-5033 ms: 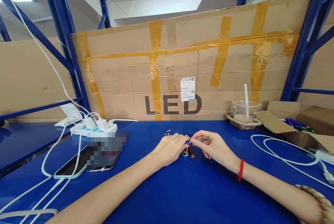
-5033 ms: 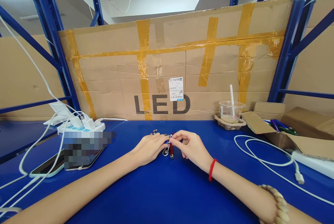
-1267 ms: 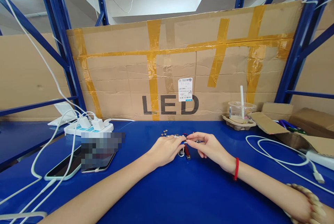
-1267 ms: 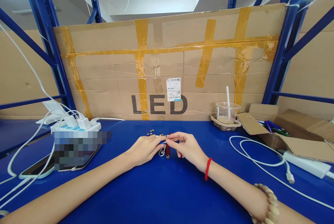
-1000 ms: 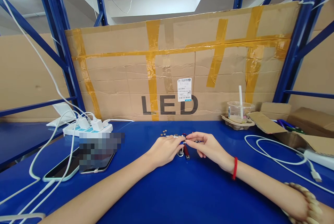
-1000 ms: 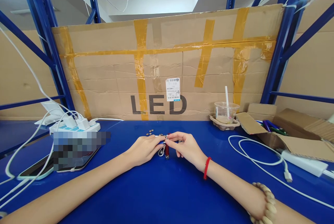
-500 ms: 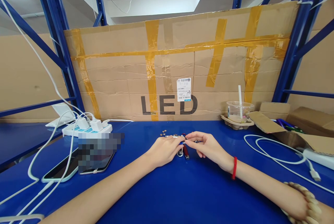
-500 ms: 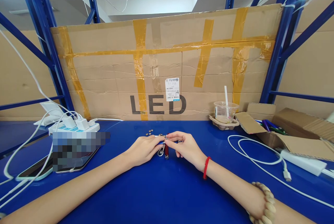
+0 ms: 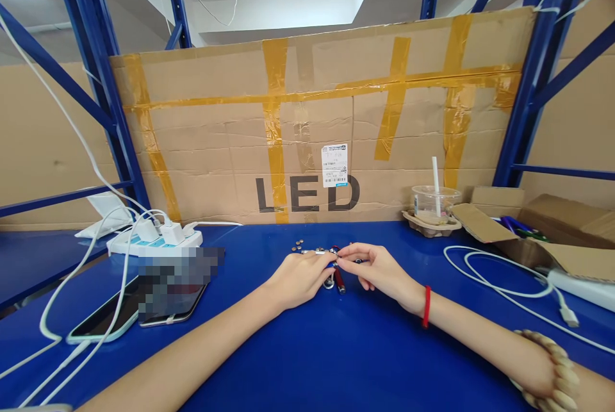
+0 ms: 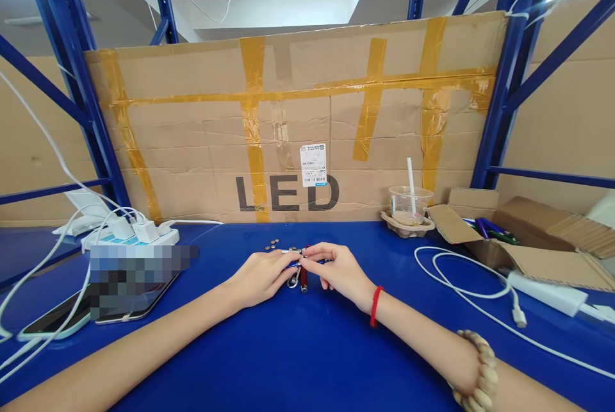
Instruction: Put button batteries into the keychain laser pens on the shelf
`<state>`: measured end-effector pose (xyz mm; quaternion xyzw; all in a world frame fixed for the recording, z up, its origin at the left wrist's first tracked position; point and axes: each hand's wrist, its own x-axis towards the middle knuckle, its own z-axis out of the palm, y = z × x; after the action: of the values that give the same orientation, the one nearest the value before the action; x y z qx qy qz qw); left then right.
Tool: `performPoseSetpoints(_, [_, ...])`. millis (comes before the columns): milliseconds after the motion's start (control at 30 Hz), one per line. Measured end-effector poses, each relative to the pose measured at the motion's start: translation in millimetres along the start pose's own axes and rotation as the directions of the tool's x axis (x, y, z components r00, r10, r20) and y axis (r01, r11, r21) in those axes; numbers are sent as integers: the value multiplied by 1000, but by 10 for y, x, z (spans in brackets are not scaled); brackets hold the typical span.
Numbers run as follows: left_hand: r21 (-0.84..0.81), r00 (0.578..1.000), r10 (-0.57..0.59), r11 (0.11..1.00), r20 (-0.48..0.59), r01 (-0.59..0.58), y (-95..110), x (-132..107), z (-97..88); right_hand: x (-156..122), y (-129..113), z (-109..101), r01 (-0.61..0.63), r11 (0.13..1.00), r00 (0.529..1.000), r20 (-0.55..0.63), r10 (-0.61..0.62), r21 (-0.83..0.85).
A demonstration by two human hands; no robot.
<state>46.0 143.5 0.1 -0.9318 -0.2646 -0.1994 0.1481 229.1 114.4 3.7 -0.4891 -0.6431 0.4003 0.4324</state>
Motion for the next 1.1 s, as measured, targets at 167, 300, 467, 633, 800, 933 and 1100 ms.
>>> performPoseSetpoints(167, [2, 1000, -2, 1000, 4, 2, -1, 1, 2, -1, 1, -3, 3, 1000, 1000, 3, -3, 2])
performPoseSetpoints(300, [6, 1000, -2, 1000, 2, 2, 3, 2, -7, 0, 15, -11, 18, 1000, 1000, 11, -18, -1])
performPoseSetpoints(467, [12, 1000, -4, 1000, 2, 4, 4, -1, -8, 12, 35, -14, 26, 1000, 1000, 14, -26, -2])
performPoseSetpoints(633, [1, 1000, -10, 1000, 3, 10, 5, -7, -2, 19, 51, -16, 33, 999, 999, 17, -33, -1])
performPoseSetpoints(800, [-5, 1000, 3, 1000, -7, -3, 2, -10, 8, 25, 59, -27, 45, 999, 999, 20, -45, -4])
performPoseSetpoints(933, [0, 1000, 6, 1000, -14, -6, -3, -10, 11, 20, 54, -30, 28, 1000, 1000, 14, -28, -6])
performPoseSetpoints(1100, [-10, 1000, 11, 1000, -6, -11, -5, -5, 1, 15, 37, -23, 18, 1000, 1000, 3, -18, -7])
